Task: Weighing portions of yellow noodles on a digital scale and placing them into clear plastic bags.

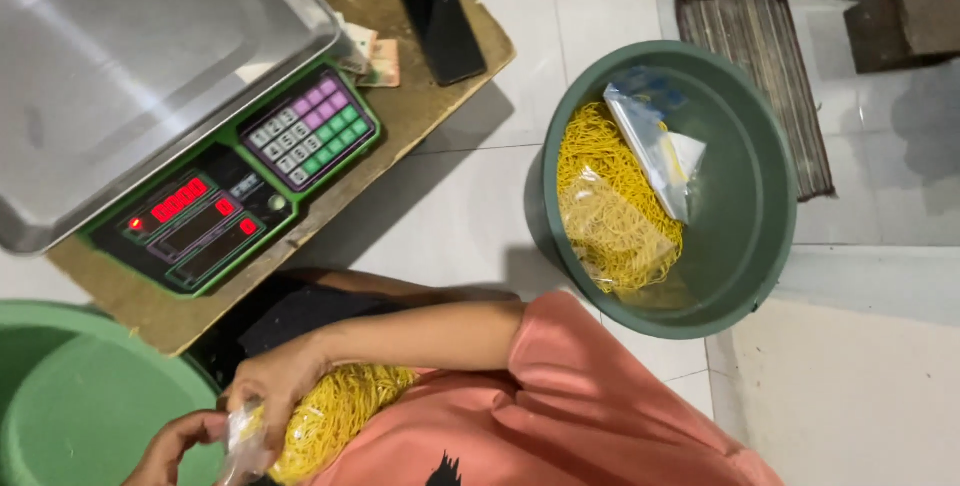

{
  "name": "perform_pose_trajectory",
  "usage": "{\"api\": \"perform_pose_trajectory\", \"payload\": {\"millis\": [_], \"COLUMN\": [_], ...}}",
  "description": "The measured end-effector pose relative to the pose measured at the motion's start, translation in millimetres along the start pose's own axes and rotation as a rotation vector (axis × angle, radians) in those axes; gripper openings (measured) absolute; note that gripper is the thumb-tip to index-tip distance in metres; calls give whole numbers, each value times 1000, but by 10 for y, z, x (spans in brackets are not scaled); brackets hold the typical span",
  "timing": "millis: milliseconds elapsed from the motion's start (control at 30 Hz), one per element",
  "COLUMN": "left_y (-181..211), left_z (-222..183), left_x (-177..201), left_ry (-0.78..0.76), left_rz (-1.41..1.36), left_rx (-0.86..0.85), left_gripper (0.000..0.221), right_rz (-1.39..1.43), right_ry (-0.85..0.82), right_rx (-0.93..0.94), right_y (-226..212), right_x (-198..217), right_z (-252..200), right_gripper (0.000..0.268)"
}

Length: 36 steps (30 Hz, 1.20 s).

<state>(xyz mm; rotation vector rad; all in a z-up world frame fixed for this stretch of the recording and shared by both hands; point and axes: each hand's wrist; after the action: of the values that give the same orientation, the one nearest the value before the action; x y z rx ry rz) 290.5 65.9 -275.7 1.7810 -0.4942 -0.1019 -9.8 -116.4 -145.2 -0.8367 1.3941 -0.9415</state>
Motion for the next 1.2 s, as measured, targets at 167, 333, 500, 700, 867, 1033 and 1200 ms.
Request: {"api": "perform_pose_trajectory", "payload": {"millis": [167,333,500,700,867,1033,1200], "left_y": [337,1684,275,1232,1249,1557,2053], "left_z": [6,71,-340,-166,-258,-176,-147], "left_x": [-132,-740,-560,-888,-867,-863,-832], "left_ry": [118,461,333,400,407,581,426], "left_rz": [255,537,-368,-502,-382,-425,-692], "left_rx": [47,11,160,132,201,249,413], "left_gripper": [66,33,69,68,51,35,13], "right_rz": [136,208,-270,-525,-617,-569,-419], "right_ry": [-80,49,112,67,-39,72,3], "right_rx": [33,117,201,304,416,496,364], "right_y": [24,297,86,-79,-157,-325,-501], "right_x": [-9,10,-46,-156,-214,-230,-220], "right_z": [25,60,-29,-205,-165,-227,-362], "right_gripper": [21,33,130,53,49,30,23]}}
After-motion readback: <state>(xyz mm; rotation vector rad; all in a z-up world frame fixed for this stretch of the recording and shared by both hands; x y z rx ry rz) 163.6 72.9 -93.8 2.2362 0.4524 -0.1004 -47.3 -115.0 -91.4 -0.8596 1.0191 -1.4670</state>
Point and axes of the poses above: each hand's wrist, its own z-axis towards the middle knuckle, its own x-axis out of the back of the hand, y = z × x, and after that the axes turned 1 degree about x, right-handed
